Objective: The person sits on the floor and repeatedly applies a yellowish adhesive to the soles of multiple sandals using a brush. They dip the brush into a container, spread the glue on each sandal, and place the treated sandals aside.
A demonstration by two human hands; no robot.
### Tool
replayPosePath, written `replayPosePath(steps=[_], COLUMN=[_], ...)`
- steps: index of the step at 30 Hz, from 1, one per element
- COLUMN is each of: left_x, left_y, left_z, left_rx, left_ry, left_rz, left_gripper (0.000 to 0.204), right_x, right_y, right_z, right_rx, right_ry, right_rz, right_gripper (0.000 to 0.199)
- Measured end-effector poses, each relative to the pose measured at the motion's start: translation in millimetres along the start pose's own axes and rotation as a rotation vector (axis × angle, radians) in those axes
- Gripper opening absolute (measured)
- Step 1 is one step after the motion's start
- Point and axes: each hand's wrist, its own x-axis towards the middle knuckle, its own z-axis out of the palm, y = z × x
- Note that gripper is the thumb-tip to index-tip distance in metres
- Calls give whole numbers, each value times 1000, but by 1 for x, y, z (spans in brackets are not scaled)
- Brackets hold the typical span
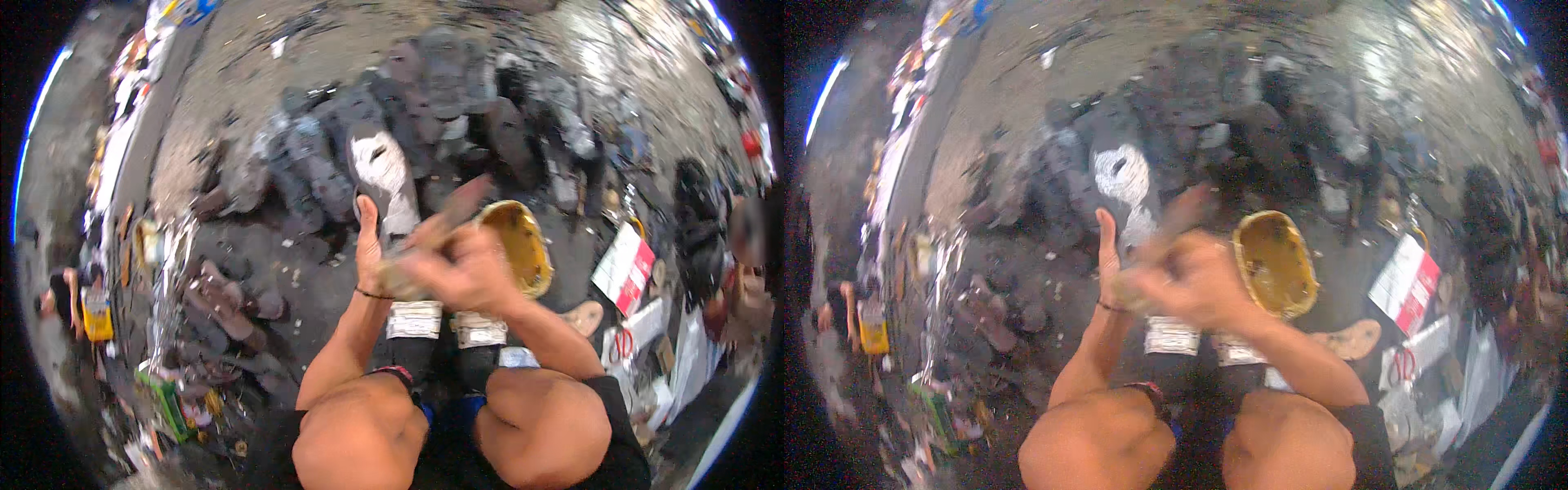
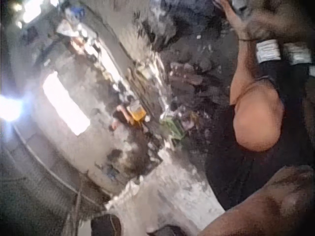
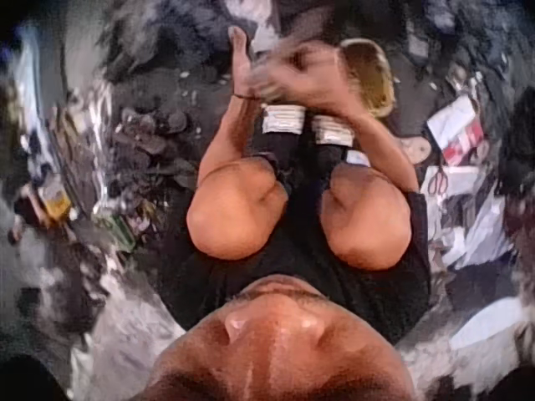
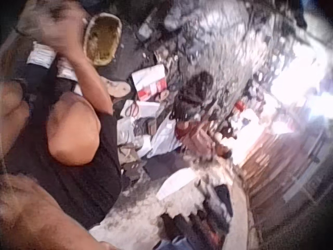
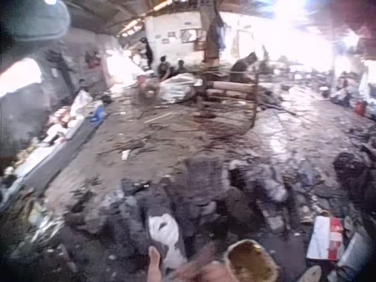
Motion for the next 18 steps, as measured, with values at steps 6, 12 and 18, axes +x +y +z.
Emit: replayPosePath(steps=[6, 12, 18], left_x=[10, 0, -54], left_y=[-5, 143, 307], left_z=[0, -142, -293], left_rx=[272, 1733, 2305], left_ry=[-123, 637, 1689], left_rz=[165, 1021, 387], left_gripper=[50, 35, 81], right_x=[-36, 3, 88], right_y=[63, 115, 165], right_z=[12, -109, -198], right_rx=[551, 414, 664], right_ry=[-18, 637, 686], right_rz=[500, 373, 379], right_gripper=[36, 28, 34])
